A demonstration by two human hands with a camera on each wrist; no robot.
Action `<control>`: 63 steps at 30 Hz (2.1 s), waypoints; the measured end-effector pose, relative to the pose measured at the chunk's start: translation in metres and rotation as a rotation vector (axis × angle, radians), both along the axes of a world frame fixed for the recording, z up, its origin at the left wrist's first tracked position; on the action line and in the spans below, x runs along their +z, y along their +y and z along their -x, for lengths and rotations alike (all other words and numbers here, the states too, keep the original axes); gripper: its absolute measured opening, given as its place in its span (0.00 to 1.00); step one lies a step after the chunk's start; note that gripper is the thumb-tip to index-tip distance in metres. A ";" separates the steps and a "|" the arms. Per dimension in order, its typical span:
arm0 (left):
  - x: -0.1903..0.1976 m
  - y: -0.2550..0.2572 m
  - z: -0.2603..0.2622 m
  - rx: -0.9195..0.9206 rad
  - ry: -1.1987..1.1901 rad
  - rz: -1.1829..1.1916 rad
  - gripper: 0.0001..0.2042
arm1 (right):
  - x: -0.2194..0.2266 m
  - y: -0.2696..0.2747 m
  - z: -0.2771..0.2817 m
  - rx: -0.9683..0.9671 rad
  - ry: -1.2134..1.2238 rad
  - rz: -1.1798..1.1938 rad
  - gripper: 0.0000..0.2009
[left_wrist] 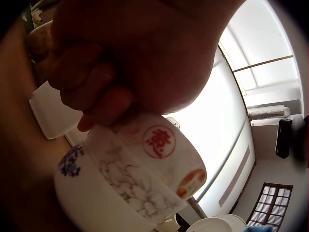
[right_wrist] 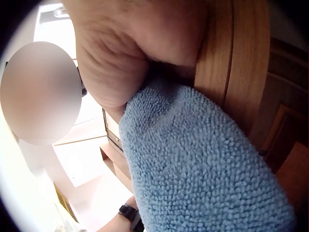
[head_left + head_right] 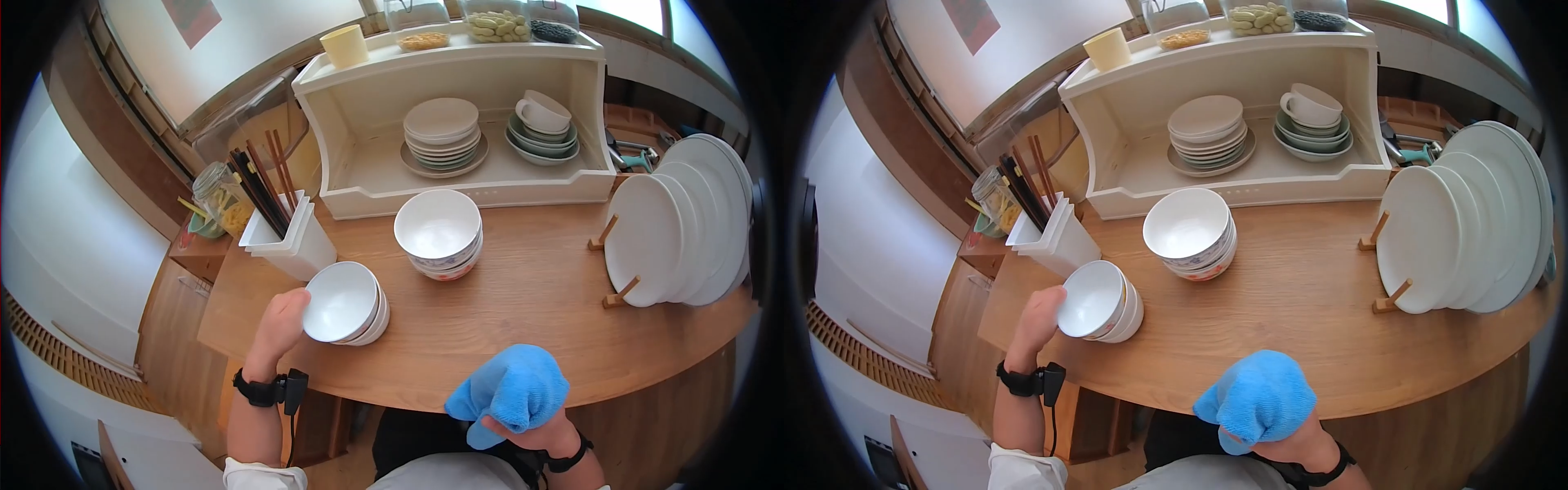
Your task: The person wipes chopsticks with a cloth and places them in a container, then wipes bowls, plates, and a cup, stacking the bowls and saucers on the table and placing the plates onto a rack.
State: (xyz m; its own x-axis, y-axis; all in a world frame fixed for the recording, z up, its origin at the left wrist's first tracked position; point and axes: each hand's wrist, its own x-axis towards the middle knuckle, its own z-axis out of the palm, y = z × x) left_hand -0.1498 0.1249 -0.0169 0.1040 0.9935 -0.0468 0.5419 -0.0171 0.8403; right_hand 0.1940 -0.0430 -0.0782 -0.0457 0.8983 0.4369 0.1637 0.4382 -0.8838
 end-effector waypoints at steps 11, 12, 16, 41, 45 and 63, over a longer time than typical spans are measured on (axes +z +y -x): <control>0.046 -0.013 -0.012 -0.106 -0.071 0.171 0.23 | -0.012 -0.007 0.003 -0.035 -0.026 0.075 0.17; 0.047 -0.014 -0.012 -0.096 -0.079 0.167 0.23 | -0.014 -0.007 0.003 -0.040 -0.024 0.068 0.17; 0.045 -0.016 -0.011 -0.120 -0.100 0.153 0.23 | -0.017 -0.013 0.004 -0.058 0.012 0.108 0.16; 0.000 0.003 0.006 -0.257 0.066 -0.248 0.22 | -0.018 -0.014 0.002 -0.040 -0.113 0.114 0.21; 0.025 -0.005 0.000 -0.162 0.227 -0.102 0.20 | -0.008 -0.008 0.002 0.008 -0.157 0.048 0.20; 0.037 0.006 -0.015 -0.244 0.611 -0.265 0.19 | 0.025 0.023 0.011 0.162 -0.151 -0.005 0.05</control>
